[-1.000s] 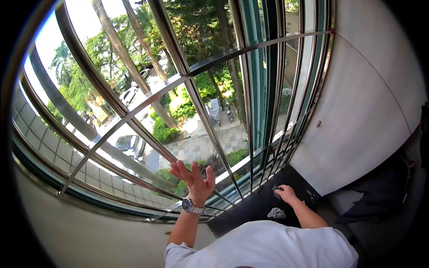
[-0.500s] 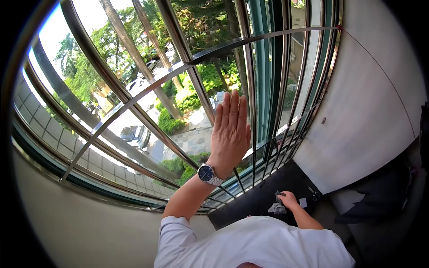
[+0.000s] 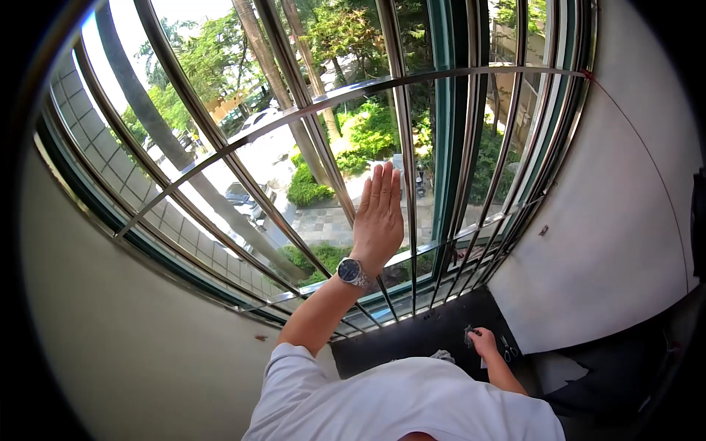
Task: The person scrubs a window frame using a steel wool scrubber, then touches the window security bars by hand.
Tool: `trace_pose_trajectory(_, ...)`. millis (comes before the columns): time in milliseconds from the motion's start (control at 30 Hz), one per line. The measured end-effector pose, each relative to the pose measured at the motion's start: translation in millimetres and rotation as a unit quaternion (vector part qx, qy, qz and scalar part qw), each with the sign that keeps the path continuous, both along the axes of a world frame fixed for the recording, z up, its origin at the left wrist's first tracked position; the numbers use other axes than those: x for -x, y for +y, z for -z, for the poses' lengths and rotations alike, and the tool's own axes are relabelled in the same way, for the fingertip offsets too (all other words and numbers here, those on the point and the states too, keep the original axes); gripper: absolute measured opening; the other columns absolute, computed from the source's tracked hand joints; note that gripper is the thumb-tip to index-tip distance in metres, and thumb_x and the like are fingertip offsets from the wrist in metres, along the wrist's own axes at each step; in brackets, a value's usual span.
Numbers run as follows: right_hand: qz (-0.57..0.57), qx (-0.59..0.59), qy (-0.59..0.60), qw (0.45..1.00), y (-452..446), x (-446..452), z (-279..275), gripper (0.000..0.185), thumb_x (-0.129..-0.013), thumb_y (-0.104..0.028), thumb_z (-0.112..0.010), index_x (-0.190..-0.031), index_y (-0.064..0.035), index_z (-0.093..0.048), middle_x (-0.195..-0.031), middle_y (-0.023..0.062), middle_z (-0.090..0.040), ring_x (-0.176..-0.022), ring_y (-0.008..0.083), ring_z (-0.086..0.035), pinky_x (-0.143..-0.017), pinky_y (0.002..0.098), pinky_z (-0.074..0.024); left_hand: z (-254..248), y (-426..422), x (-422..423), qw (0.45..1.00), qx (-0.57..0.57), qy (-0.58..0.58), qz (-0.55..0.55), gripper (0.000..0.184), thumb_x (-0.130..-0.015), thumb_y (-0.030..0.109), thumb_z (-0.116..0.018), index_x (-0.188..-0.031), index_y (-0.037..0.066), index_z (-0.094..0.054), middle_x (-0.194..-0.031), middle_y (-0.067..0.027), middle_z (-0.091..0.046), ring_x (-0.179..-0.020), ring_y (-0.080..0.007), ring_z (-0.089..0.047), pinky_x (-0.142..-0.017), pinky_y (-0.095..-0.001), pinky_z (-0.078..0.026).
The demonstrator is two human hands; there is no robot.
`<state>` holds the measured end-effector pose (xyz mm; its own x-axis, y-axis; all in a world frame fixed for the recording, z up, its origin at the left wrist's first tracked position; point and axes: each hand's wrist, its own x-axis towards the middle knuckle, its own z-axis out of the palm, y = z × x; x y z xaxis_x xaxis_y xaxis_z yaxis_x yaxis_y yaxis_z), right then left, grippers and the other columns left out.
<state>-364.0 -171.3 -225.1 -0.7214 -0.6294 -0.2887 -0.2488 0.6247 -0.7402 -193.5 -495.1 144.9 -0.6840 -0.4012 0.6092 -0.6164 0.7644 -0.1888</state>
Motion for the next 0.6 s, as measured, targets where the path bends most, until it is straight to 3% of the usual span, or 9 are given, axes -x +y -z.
trace_pose_trajectory(67,-0.011,0.003,-0.019,1.000,15.2,14.8,7.9,0.041,-0.078,-0.033,-0.073,-0.101,0.0012,-0.072,-0.093,0.0191,-0.071,-0.090,0.0325,-0.068,-0.081,0.0402,-0.0524,0.3,1.4,-0.4,1.000,-0.004,-0.018,-0.024,0.068,-0.094,0.014,-0.042,-0.154,-0.003,-0.016,-0.163,-0.0199,-0.010,-0.152,-0.0304,-0.003,-0.124,-0.0429,-0.004)
trace_pose_trajectory(133,-0.020,0.009,-0.033,0.999,26.8,31.0,17.6,0.041,-0.078,-0.033,-0.073,-0.100,0.0013,-0.072,-0.093,0.0189,-0.071,-0.088,0.0329,-0.068,-0.079,0.0402,-0.0524,-24.4,0.5,6.4,0.996,-0.037,0.076,-0.008,0.069,-0.096,0.019,-0.044,-0.154,-0.003,-0.015,-0.163,-0.0198,-0.009,-0.152,-0.0305,-0.003,-0.124,-0.0428,-0.004)
trace_pose_trajectory(300,-0.007,-0.002,-0.063,0.998,30.5,58.5,15.4,0.038,-0.080,-0.029,-0.073,-0.102,0.0015,-0.071,-0.090,0.0175,-0.071,-0.085,0.0300,-0.069,-0.077,0.0384,-0.0524,-91.2,-16.6,25.7,0.985,0.088,0.140,-0.055,0.066,-0.098,0.025,-0.048,-0.152,-0.002,-0.024,-0.162,-0.0189,-0.017,-0.151,-0.0307,-0.013,-0.123,-0.0445,-0.011)
trace_pose_trajectory(333,-0.015,0.006,-0.057,0.998,28.8,59.4,10.9,0.036,-0.081,-0.026,-0.073,-0.103,0.0031,-0.071,-0.088,0.0146,-0.070,-0.082,0.0251,-0.067,-0.074,0.0363,-0.0516,-94.4,-17.1,25.9,0.984,0.090,0.142,-0.058,0.066,-0.098,0.025,-0.048,-0.152,-0.002,-0.024,-0.162,-0.0189,-0.017,-0.151,-0.0307,-0.013,-0.123,-0.0445,-0.011)
trace_pose_trajectory(367,-0.024,0.012,-0.051,0.998,26.9,58.8,7.4,0.035,-0.083,-0.022,-0.072,-0.105,0.0047,-0.070,-0.086,0.0118,-0.069,-0.078,0.0201,-0.065,-0.071,0.0341,-0.0509,-96.0,-17.3,24.7,0.986,0.093,0.126,-0.057,0.065,-0.098,0.024,-0.048,-0.152,-0.003,-0.024,-0.161,-0.0187,-0.018,-0.151,-0.0305,-0.014,-0.123,-0.0442,-0.012)
trace_pose_trajectory(533,-0.016,0.030,-0.055,0.998,25.5,50.3,-9.6,0.034,-0.083,-0.021,-0.072,-0.104,0.0044,-0.070,-0.085,0.0115,-0.069,-0.077,0.0199,-0.065,-0.072,0.0330,-0.0508,-46.8,-4.7,5.5,0.997,0.050,0.055,-0.015,0.064,-0.096,0.017,-0.048,-0.153,-0.001,-0.025,-0.161,-0.0177,-0.020,-0.151,-0.0289,-0.016,-0.123,-0.0423,-0.013)
trace_pose_trajectory(600,-0.004,0.034,-0.101,0.994,32.1,44.9,-13.9,0.033,-0.083,-0.021,-0.072,-0.104,0.0042,-0.070,-0.087,0.0117,-0.070,-0.078,0.0198,-0.065,-0.072,0.0330,-0.0508,-53.1,-6.8,4.4,0.996,0.068,0.037,-0.033,0.063,-0.096,0.018,-0.047,-0.153,-0.001,-0.025,-0.161,-0.0177,-0.020,-0.151,-0.0289,-0.016,-0.123,-0.0425,-0.013)
